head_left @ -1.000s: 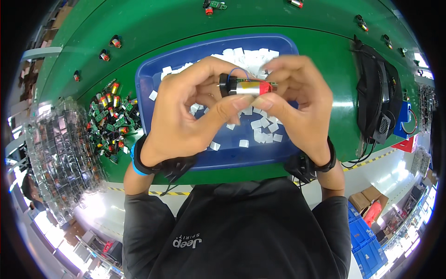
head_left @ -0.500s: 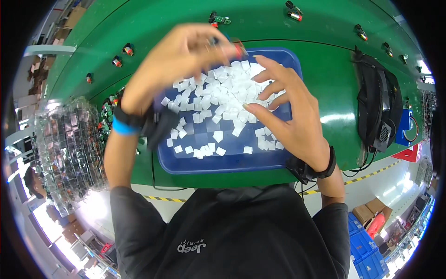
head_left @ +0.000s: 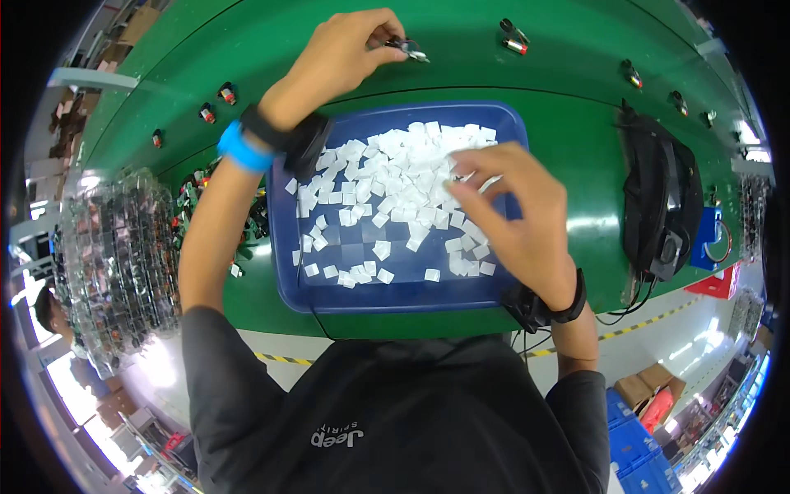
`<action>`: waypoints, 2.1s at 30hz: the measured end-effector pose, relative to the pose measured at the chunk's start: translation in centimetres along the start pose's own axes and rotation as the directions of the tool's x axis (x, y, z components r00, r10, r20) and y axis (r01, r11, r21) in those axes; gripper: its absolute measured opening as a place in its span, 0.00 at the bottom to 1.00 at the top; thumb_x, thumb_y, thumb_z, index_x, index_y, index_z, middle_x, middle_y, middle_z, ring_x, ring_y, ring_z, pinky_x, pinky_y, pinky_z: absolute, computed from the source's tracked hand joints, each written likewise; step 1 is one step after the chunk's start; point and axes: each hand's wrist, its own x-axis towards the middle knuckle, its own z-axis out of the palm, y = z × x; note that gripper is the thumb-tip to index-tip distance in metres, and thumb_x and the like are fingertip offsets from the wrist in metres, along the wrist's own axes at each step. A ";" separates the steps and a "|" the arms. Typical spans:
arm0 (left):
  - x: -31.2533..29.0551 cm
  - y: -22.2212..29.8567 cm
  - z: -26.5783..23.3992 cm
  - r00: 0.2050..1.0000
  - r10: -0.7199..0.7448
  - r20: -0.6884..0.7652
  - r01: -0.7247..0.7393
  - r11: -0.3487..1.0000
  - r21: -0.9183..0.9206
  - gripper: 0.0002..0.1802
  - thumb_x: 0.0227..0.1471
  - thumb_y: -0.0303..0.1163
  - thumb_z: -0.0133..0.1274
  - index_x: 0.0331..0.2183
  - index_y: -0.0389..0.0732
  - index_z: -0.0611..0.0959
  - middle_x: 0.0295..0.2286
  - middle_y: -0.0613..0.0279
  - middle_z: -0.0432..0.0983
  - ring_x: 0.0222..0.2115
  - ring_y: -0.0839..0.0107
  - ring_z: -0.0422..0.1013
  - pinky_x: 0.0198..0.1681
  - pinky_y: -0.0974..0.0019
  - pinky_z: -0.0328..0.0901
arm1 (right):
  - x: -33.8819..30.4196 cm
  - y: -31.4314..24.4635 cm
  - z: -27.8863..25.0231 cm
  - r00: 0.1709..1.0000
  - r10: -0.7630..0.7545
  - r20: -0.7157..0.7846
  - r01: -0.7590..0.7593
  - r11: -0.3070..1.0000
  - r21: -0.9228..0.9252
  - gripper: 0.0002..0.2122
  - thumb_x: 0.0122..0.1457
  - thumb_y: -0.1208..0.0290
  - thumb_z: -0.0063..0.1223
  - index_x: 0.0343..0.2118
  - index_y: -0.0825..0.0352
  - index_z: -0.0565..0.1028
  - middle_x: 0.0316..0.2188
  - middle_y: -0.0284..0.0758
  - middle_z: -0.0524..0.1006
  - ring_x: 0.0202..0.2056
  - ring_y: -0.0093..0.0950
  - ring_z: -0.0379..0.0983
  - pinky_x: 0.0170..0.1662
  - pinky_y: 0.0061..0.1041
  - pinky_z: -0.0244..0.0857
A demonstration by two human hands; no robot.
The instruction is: Assembling electronic components by inserting small white pieces into cylindrical casings on an assembly line.
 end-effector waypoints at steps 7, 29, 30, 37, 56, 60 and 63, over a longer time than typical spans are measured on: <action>-8.3 13.0 -1.5 0.972 -0.187 -0.140 0.078 0.827 -0.557 0.19 0.46 0.18 0.63 0.43 0.35 0.80 0.41 0.56 0.77 0.42 0.66 0.77 0.49 0.64 0.72 | 0.6 -0.6 -0.7 0.979 0.125 -0.164 -0.089 0.974 0.211 0.13 0.51 0.83 0.65 0.41 0.69 0.79 0.35 0.33 0.75 0.34 0.19 0.74 0.31 0.17 0.69; -10.6 11.6 0.7 0.932 0.137 -0.335 -0.259 0.900 -0.352 0.19 0.35 0.11 0.61 0.33 0.40 0.85 0.38 0.54 0.75 0.35 0.59 0.75 0.34 0.63 0.73 | 0.5 -0.3 -0.2 0.974 -0.165 -0.155 0.165 0.986 -0.017 0.13 0.46 0.84 0.69 0.34 0.69 0.78 0.32 0.38 0.75 0.29 0.25 0.73 0.31 0.21 0.67; -10.6 11.4 0.7 0.925 0.174 -0.336 -0.294 0.891 -0.346 0.17 0.36 0.11 0.60 0.32 0.40 0.86 0.39 0.54 0.75 0.36 0.59 0.75 0.34 0.63 0.73 | 0.3 -0.6 0.0 0.985 -0.053 -0.163 0.068 0.994 0.091 0.12 0.46 0.84 0.68 0.34 0.70 0.77 0.33 0.39 0.76 0.30 0.25 0.74 0.32 0.21 0.69; -10.2 11.0 0.1 0.931 0.251 -0.266 -0.335 0.877 -0.344 0.15 0.44 0.15 0.60 0.37 0.38 0.83 0.40 0.54 0.75 0.36 0.59 0.75 0.35 0.65 0.72 | 0.4 -0.4 -0.2 0.994 -0.046 -0.096 0.053 0.996 0.078 0.10 0.49 0.85 0.66 0.34 0.71 0.76 0.34 0.40 0.77 0.32 0.25 0.76 0.33 0.20 0.72; -10.4 11.0 -0.3 0.916 -0.142 0.374 0.374 0.640 -0.671 0.15 0.62 0.35 0.53 0.45 0.34 0.75 0.27 0.61 0.75 0.25 0.76 0.73 0.27 0.72 0.71 | 0.2 -0.6 -0.3 0.939 0.328 0.106 -0.342 0.920 0.191 0.04 0.58 0.79 0.59 0.35 0.70 0.74 0.38 0.34 0.77 0.38 0.25 0.74 0.35 0.25 0.72; -10.6 11.3 -0.1 0.930 -0.235 0.283 0.366 0.671 -0.645 0.14 0.62 0.34 0.53 0.45 0.35 0.75 0.25 0.60 0.74 0.22 0.75 0.71 0.24 0.71 0.68 | 0.5 0.8 -1.1 0.855 0.496 0.152 -0.496 0.698 0.516 0.05 0.61 0.77 0.55 0.39 0.71 0.75 0.42 0.35 0.78 0.40 0.25 0.74 0.39 0.27 0.73; -11.1 10.7 -0.2 0.930 -0.166 0.327 0.350 0.670 -0.655 0.14 0.62 0.35 0.52 0.46 0.36 0.75 0.23 0.61 0.73 0.20 0.75 0.69 0.21 0.70 0.63 | 0.6 1.3 -0.1 0.979 0.175 -0.106 -0.179 0.984 -0.023 0.11 0.60 0.77 0.55 0.46 0.71 0.76 0.45 0.36 0.78 0.41 0.27 0.75 0.43 0.27 0.73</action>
